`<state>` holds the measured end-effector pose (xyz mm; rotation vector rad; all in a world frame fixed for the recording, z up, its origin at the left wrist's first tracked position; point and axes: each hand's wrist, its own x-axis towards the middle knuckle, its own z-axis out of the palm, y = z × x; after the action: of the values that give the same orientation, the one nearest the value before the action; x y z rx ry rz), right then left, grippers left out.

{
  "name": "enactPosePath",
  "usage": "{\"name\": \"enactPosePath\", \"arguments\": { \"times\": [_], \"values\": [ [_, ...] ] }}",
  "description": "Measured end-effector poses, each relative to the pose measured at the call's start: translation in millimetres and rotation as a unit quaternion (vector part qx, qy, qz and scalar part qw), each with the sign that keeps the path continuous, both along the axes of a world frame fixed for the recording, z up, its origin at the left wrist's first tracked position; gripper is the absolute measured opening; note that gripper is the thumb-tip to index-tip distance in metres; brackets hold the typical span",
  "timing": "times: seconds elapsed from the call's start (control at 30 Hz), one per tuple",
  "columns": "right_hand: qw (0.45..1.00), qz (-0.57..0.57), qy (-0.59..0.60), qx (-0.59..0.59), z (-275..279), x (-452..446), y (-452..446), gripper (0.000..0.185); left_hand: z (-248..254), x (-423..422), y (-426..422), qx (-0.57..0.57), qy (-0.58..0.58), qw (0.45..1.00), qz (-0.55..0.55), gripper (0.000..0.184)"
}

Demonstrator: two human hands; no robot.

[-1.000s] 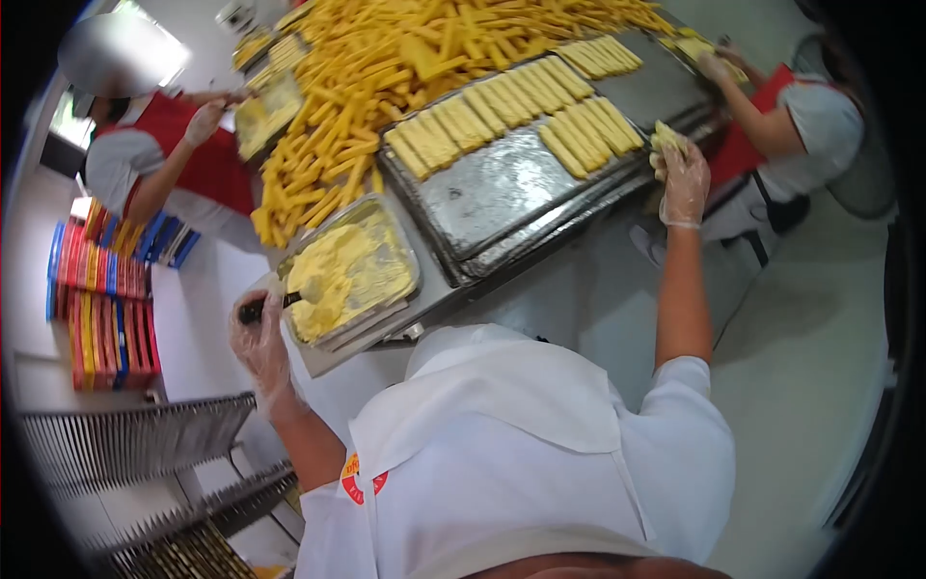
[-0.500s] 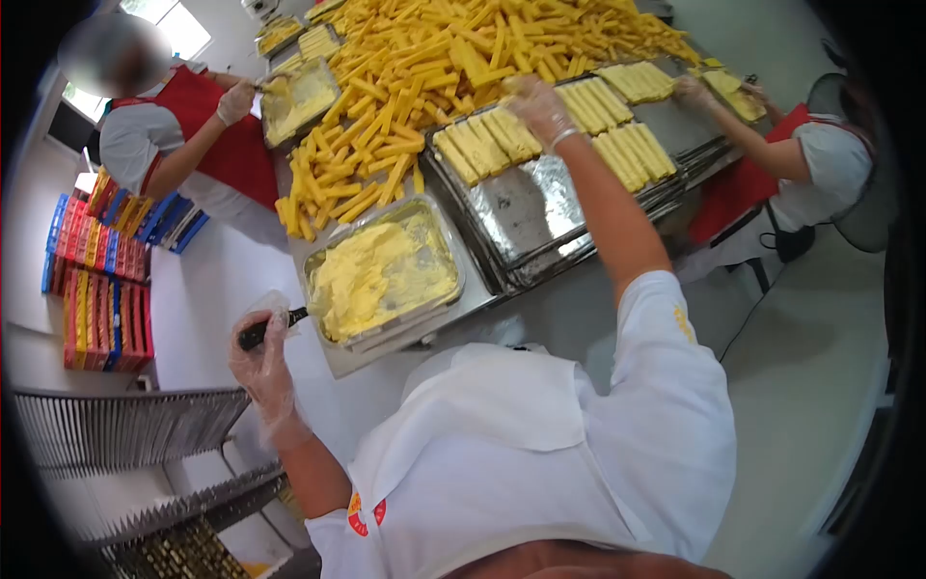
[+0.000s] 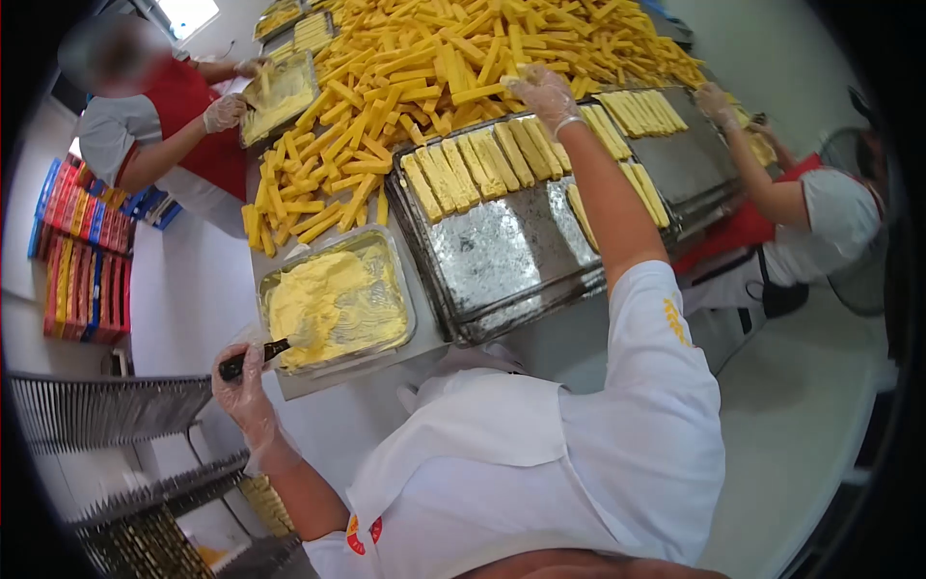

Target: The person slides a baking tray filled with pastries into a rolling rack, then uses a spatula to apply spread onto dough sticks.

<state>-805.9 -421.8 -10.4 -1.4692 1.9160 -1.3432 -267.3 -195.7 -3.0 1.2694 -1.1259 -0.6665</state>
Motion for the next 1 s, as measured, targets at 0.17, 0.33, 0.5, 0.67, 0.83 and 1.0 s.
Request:
{"name": "enactPosePath", "arguments": {
  "times": [0.17, 0.33, 0.5, 0.67, 0.83, 1.0],
  "values": [
    [1.0, 0.023, -0.007, 0.015, -19, -25, -74, 0.095, 11, -56, 17, 0.007, -0.017, 0.998, 0.058, 0.019],
    [0.994, 0.034, -0.08, 0.066, -30, -17, -126, 0.107, 19, -79, 30, 0.022, -0.031, 0.995, 0.089, 0.019],
    [0.975, 0.113, -0.17, 0.089, -27, -1, -146, 0.119, 23, -77, 41, 0.071, -0.027, 0.99, 0.12, 0.02],
    [0.95, 0.239, -0.16, 0.121, -31, 10, -166, 0.111, 21, -77, 51, 0.083, -0.043, 0.979, 0.179, 0.019],
    [0.913, 0.339, -0.187, 0.125, -30, 52, -163, 0.08, 20, -76, 56, 0.081, -0.038, 0.979, 0.183, 0.019],
    [0.878, 0.374, 0.3, 0.008, -23, 128, -159, 0.078, 27, -80, 63, 0.081, -0.027, 0.976, 0.2, 0.02]
  ]
}}
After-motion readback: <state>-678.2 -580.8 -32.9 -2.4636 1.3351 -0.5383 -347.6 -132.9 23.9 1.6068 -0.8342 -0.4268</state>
